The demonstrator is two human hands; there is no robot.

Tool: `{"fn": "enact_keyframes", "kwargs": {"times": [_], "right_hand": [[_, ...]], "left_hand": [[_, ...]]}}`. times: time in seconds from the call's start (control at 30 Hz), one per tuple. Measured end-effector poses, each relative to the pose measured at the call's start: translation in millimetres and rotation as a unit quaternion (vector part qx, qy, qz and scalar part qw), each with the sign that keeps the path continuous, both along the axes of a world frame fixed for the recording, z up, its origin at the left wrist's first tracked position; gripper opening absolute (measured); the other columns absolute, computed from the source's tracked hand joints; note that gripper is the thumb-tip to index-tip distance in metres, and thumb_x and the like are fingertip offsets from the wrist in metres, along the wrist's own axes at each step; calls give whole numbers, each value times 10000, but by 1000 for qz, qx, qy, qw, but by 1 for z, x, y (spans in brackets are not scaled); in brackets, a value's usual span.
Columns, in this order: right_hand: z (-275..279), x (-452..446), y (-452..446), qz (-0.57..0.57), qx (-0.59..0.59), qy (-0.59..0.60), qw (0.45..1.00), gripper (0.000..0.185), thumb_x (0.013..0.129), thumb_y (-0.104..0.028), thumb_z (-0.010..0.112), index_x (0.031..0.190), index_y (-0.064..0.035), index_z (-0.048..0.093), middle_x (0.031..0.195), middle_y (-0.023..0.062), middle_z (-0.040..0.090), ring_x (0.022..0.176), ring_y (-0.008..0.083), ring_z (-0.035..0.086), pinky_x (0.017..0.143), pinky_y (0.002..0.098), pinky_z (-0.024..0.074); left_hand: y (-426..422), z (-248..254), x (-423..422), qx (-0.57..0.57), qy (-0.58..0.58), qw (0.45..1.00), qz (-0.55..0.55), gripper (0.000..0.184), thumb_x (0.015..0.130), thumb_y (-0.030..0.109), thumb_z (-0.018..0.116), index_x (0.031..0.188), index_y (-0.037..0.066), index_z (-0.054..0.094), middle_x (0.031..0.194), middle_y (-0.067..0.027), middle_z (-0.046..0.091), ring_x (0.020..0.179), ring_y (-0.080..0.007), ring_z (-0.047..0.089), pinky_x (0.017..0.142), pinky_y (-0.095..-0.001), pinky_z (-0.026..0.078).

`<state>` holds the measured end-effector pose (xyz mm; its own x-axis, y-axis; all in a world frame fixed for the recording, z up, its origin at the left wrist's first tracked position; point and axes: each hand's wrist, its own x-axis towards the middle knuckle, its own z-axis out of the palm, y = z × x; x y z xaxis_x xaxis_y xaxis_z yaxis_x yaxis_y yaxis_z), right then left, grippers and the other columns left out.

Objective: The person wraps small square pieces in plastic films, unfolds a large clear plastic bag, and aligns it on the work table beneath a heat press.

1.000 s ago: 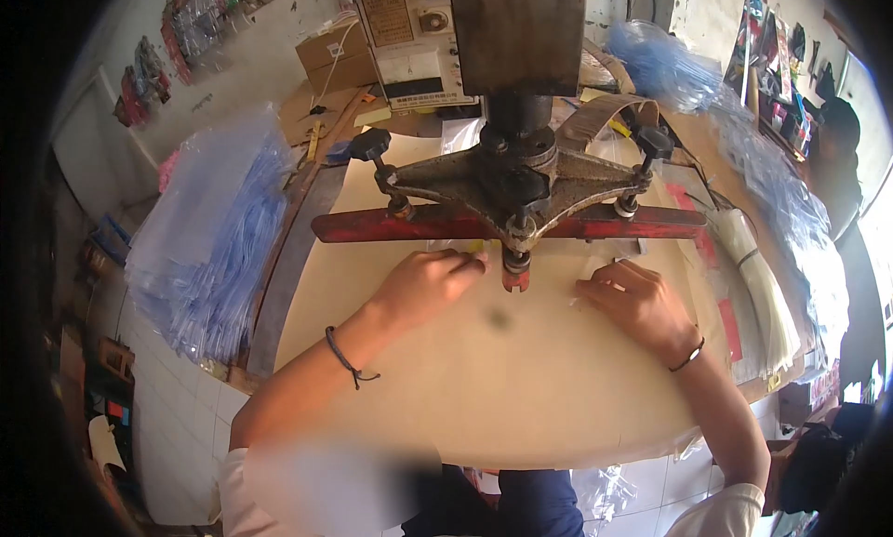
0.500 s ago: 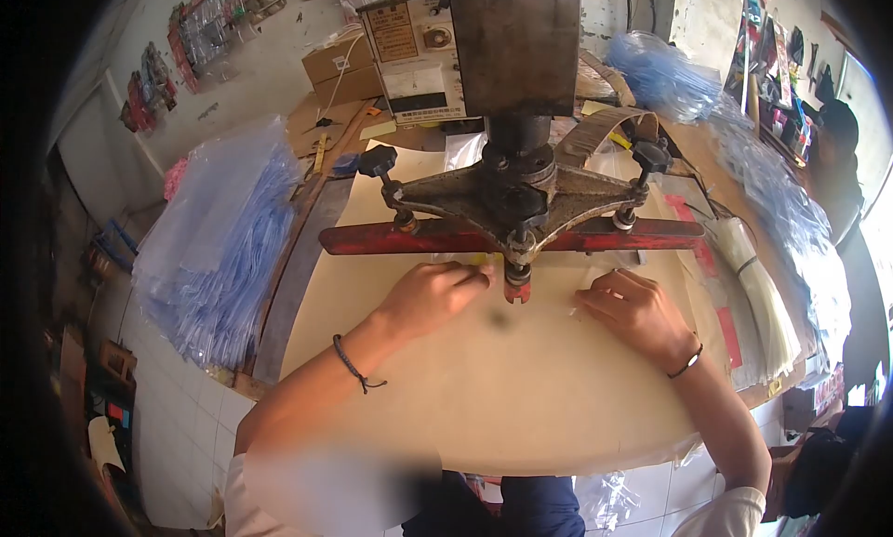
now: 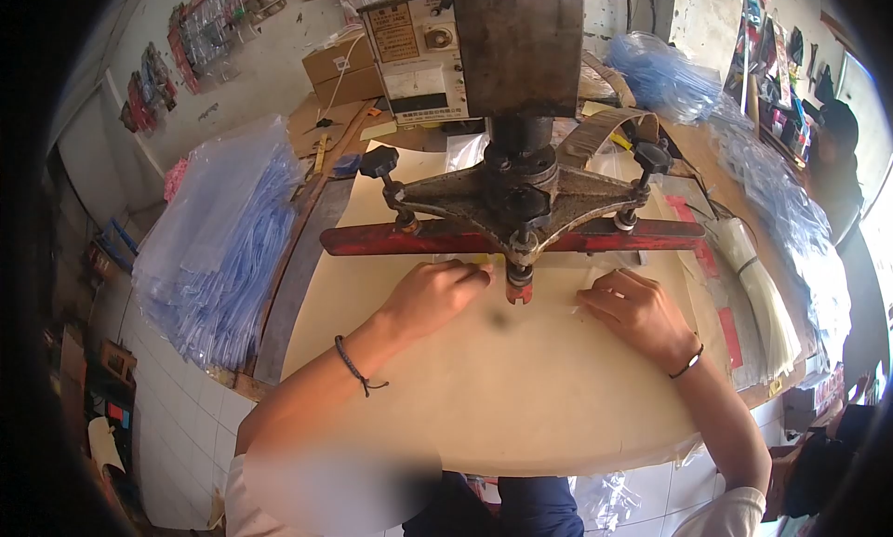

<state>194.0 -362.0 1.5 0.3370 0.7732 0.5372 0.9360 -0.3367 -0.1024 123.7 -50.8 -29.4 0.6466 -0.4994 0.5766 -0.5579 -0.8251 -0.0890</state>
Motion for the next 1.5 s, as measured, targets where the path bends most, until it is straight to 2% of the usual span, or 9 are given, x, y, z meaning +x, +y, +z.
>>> {"fn": "enact_keyframes", "kwargs": {"times": [0.37,0.67,0.77,0.87,0.97,1.07,1.17,1.37,1.5], "right_hand": [[-3,2,-1,7,6,3,1000,209,796,-71,782,1002,-88,753,898,48,663,776,239,682,662,357,578],[0,2,0,14,3,1,1000,199,812,-94,787,1008,-89,750,891,43,657,768,234,670,663,358,572],[0,3,-1,17,6,7,1000,197,816,-99,781,1010,-89,750,903,48,657,772,239,669,669,357,575],[5,-3,0,-3,-6,27,1000,195,803,-47,763,997,-66,762,906,79,680,799,266,677,683,380,574],[2,-2,-5,-4,1,16,1000,214,798,-54,759,1012,-68,760,910,76,679,801,262,680,679,377,575],[-3,1,-11,-18,-11,-3,1000,197,838,-87,726,1034,-83,745,957,57,668,839,251,682,710,364,588],[-1,0,-15,-23,-24,-25,999,230,834,-98,719,1062,-84,739,988,58,674,882,249,682,746,366,591],[-9,4,-15,-25,-16,-21,999,261,818,-116,708,1076,-84,736,1017,59,685,926,244,681,789,368,588],[-7,5,-12,-9,12,-33,999,230,804,-90,756,1031,-53,745,1006,97,692,856,281,686,770,387,586]], "left_hand": [[-1,1,-1,5,9,1000,9,153,861,24,665,1009,-1,693,907,-104,747,826,-239,742,682,-346,624],[-1,1,-1,16,14,1000,9,240,812,13,668,1050,-9,683,940,-102,745,852,-238,741,724,-340,622],[0,-1,1,13,-11,1000,1,243,806,8,665,1048,-7,681,949,-109,741,843,-237,739,723,-338,618],[-2,5,-2,46,-14,999,7,273,808,19,663,1079,-9,686,974,-125,738,856,-228,739,709,-338,614],[-9,11,-8,61,18,996,67,323,833,25,646,1151,-10,689,914,-140,739,791,-239,737,668,-352,611],[-11,7,-9,34,44,994,92,379,812,26,626,1183,-30,676,744,-150,705,629,-271,713,583,-365,588],[-14,8,-11,23,76,991,109,403,844,42,606,1235,-35,662,654,-158,676,574,-286,692,544,-378,572],[-17,10,-15,23,121,981,150,411,899,90,577,1298,20,650,664,-163,682,585,-300,694,533,-397,560],[-23,21,-20,-5,178,971,162,433,914,125,577,1335,36,622,680,-175,686,589,-339,685,558,-438,567]]}}
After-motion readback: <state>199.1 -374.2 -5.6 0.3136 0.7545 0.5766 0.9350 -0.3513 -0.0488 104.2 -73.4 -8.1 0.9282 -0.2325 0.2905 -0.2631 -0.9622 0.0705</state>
